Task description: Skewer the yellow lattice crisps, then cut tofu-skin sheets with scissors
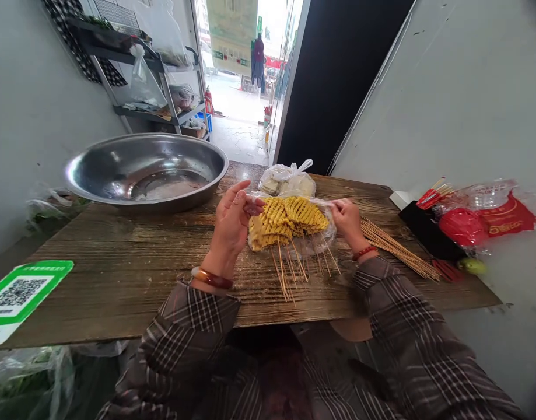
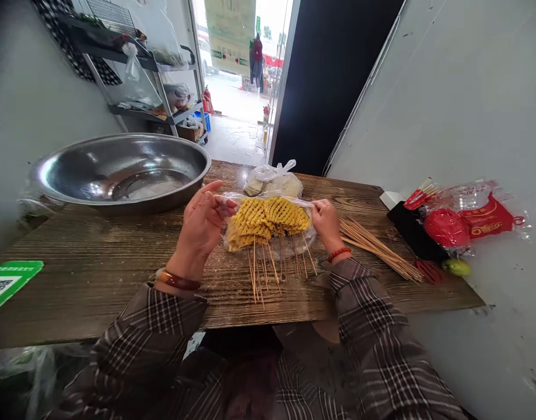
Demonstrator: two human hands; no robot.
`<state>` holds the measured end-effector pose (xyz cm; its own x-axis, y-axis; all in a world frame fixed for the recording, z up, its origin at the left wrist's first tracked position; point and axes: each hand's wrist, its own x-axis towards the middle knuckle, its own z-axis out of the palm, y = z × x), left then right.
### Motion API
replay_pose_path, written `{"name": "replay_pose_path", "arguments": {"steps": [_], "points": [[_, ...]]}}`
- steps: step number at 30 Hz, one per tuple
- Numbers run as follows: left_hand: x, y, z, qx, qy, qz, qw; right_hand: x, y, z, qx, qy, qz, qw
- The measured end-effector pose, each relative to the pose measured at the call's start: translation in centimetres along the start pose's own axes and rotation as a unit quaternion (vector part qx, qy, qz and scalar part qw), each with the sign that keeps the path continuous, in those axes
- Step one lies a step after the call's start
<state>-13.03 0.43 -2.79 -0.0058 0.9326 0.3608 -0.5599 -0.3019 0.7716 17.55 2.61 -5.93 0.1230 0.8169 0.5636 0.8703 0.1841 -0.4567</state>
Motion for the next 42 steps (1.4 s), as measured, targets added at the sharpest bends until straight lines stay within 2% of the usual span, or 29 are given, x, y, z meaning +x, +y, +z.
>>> {"name": "replay_pose_path", "arguments": {"steps": [3,6,11,14,17,21,23,26,28,31,34,37,42], "points": [[0.0,0.6,0.1,-0.026,-0.003,0.019,0.999,0.6,0.3,-1.2,0.035,0.062,0.029,0.997],[-0.2,0.7,0.3,-0.035,-0.011,0.018,0.999,-0.1,0.2,-2.0,0.075,0.078,0.041,0.993],[-0.5,0.3,0.7,-0.033,-0.04,-0.01,0.999,-1.3,-0.6,-2.3,0.059,0.031,0.02,0.998],[-0.6,0.2,0.8,-0.029,-0.041,-0.012,0.999,-0.9,-1.8,-2.3,0.002,-0.017,-0.052,0.998],[-0.5,0.3,0.7,-0.029,-0.042,-0.015,0.999,-0.1,-3.2,-1.9,-0.096,-0.063,-0.112,0.987],[-0.4,0.2,0.5,-0.037,-0.046,-0.023,0.998,1.3,-4.5,-0.8,-0.168,-0.086,-0.097,0.977],[-0.4,0.1,0.4,-0.039,-0.047,-0.028,0.998,2.2,-4.6,-0.5,-0.13,-0.062,-0.081,0.986],[-0.4,-0.1,0.3,-0.042,-0.047,-0.032,0.997,3.5,-4.4,-0.4,0.008,0.066,-0.029,0.997],[-0.3,-0.1,0.3,-0.047,-0.048,-0.032,0.997,4.0,-4.2,-0.5,0.083,0.109,-0.005,0.991],[-0.3,0.2,0.4,-0.054,-0.048,-0.027,0.997,3.6,-3.8,-1.1,0.128,0.089,-0.004,0.988],[-0.4,0.7,0.4,-0.06,-0.038,-0.017,0.997,2.3,-3.5,-2.2,0.12,0.083,-0.019,0.989],[-0.5,1.1,0.4,-0.063,-0.025,-0.008,0.998,0.9,-3.2,-3.7,0.061,0.036,-0.053,0.996],[-0.6,1.6,0.4,-0.06,-0.047,0.003,0.997,-0.8,-2.7,-5.6,-0.039,-0.038,-0.113,0.992]]}}
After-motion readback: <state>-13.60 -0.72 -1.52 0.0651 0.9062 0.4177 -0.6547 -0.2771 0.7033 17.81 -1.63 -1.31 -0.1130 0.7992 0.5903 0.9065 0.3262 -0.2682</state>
